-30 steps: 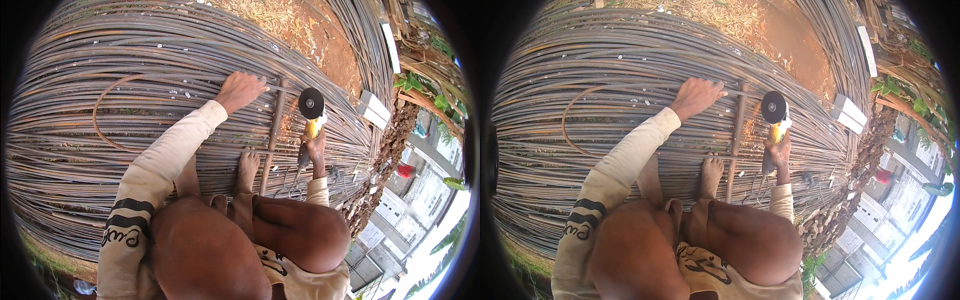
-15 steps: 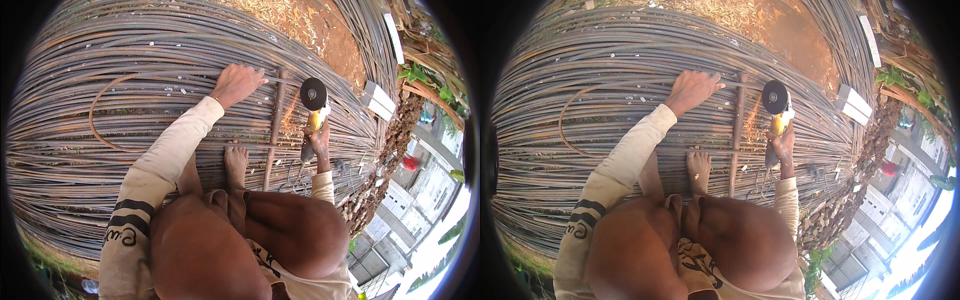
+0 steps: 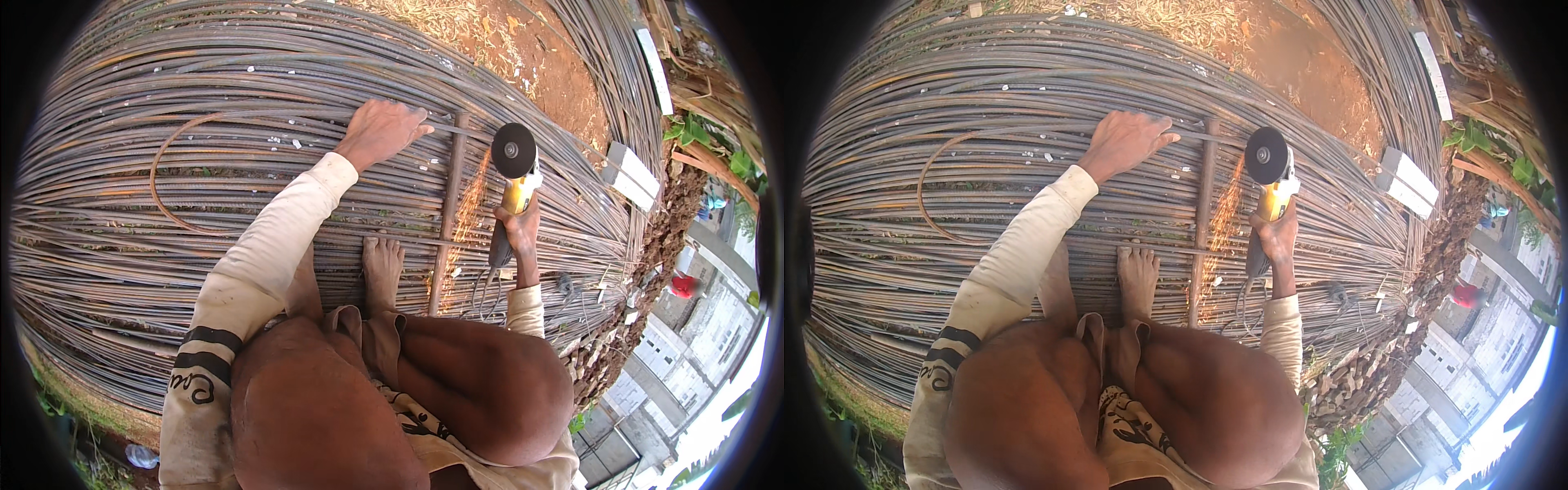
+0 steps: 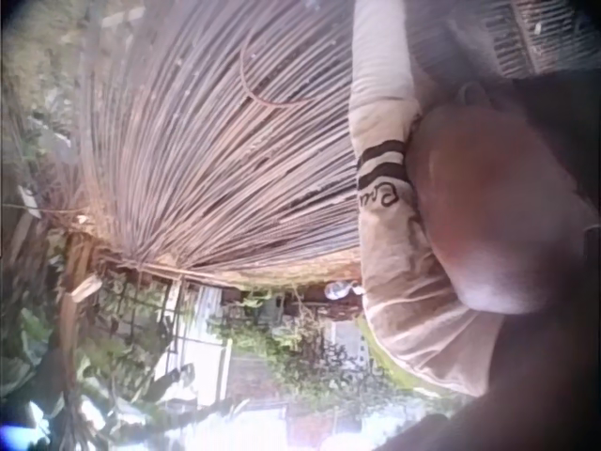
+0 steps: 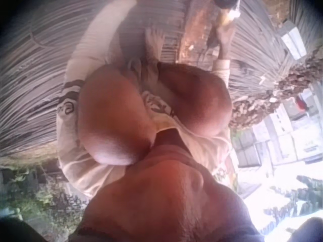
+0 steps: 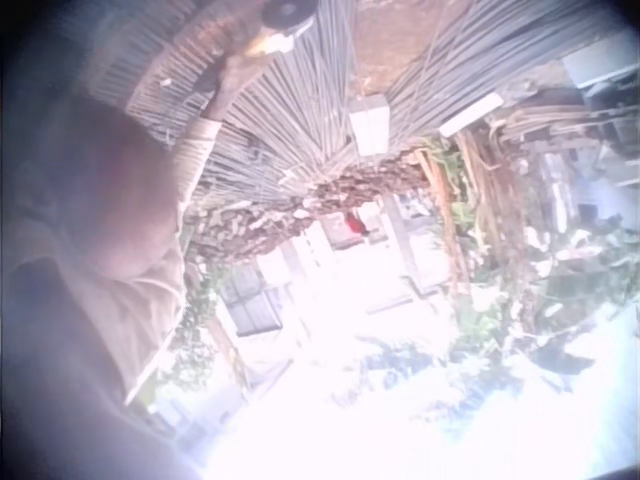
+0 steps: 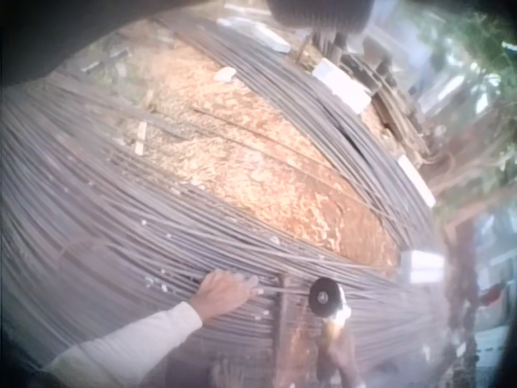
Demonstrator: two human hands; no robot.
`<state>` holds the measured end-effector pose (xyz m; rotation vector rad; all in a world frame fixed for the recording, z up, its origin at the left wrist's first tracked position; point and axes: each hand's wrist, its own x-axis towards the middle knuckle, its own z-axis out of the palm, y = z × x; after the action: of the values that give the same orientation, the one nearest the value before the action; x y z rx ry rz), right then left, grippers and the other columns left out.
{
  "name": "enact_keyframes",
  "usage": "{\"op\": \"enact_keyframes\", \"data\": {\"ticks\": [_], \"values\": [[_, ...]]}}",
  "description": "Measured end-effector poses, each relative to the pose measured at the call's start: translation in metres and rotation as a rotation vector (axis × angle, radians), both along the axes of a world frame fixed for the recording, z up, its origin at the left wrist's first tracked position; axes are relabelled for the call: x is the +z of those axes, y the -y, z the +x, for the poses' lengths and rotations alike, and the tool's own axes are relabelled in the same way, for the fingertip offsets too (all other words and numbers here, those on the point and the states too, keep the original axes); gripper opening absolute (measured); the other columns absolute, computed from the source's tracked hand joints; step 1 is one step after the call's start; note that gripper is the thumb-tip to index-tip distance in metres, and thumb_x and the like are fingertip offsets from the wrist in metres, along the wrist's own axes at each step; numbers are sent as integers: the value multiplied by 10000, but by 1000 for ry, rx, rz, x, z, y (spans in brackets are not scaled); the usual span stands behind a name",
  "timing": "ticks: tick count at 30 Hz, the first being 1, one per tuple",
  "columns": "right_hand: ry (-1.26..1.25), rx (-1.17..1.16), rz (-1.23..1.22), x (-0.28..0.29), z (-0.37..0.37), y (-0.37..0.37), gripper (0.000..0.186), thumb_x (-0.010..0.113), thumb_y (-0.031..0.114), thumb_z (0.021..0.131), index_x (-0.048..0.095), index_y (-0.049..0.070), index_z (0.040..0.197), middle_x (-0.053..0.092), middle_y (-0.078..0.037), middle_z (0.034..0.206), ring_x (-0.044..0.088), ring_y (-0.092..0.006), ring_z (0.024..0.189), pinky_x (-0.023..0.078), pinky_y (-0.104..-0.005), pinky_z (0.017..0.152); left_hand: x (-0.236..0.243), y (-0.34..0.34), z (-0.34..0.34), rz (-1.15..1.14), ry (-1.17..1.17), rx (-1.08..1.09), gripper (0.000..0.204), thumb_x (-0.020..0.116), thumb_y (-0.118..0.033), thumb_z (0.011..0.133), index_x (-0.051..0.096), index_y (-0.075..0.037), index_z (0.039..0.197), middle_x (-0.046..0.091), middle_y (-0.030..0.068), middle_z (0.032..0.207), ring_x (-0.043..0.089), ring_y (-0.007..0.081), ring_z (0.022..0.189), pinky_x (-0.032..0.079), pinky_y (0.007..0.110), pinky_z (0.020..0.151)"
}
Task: The person uses an angle grinder to cut a bundle of metal rods laid on the ground. They align the rods, cut them with the grinder, and then move the cut pieces aside.
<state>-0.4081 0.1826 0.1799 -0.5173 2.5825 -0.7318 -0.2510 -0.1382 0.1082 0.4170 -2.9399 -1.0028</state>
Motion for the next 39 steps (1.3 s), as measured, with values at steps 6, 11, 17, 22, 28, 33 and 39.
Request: {"op": "enact_keyframes", "data": {"ticks": [6,11,17,22,28,33,39], "values": [[77,-7,-105,-5,8,-17,566,826,163,694,570,-9,1169,629,-46,888,602,-167,771,515,-316,719,4,0,-1,-19,10,-4,462,515,-529,1049,709,-156,1240,719,155,777,720,367,769,542,499,667],[92,2,-168,-15,1,-29,573,832,169,690,571,-2,1171,631,-31,872,597,-143,760,513,-303,701,2,-3,-2,-31,5,5,470,507,-543,1049,712,-157,1220,715,150,759,715,367,742,544,496,653],[19,-41,-34,-14,-5,-10,496,817,100,672,570,14,1094,639,-64,872,604,-173,762,519,-327,718,-1,-2,0,-23,-2,14,472,496,-552,1051,708,-158,1203,706,146,745,709,361,727,536,504,635],[18,-36,-53,3,4,9,482,798,61,683,568,7,1103,633,-56,888,600,-173,770,519,-335,727,1,-2,2,-21,-58,27,413,541,-482,1051,701,-102,1080,683,132,707,696,338,687,520,463,600],[36,-34,-34,-3,7,-10,506,801,49,684,566,8,1130,628,-55,922,600,-155,791,521,-326,727,3,-1,0,-4,49,1,436,487,-537,1062,669,-160,1185,701,132,759,713,361,778,536,509,689],[17,-21,-19,-8,7,-17,497,786,57,689,565,7,1131,644,-58,941,610,-163,799,523,-328,729,4,0,-2,-18,44,2,449,491,-535,1060,690,-164,1215,703,139,755,714,355,770,542,494,687],[75,-28,-78,-5,0,-1,494,787,42,686,559,4,1123,624,-53,910,588,-160,770,514,-317,716,3,-1,-1,-8,45,12,460,492,-543,1057,702,-161,1207,698,147,746,708,354,758,535,496,678]]}}
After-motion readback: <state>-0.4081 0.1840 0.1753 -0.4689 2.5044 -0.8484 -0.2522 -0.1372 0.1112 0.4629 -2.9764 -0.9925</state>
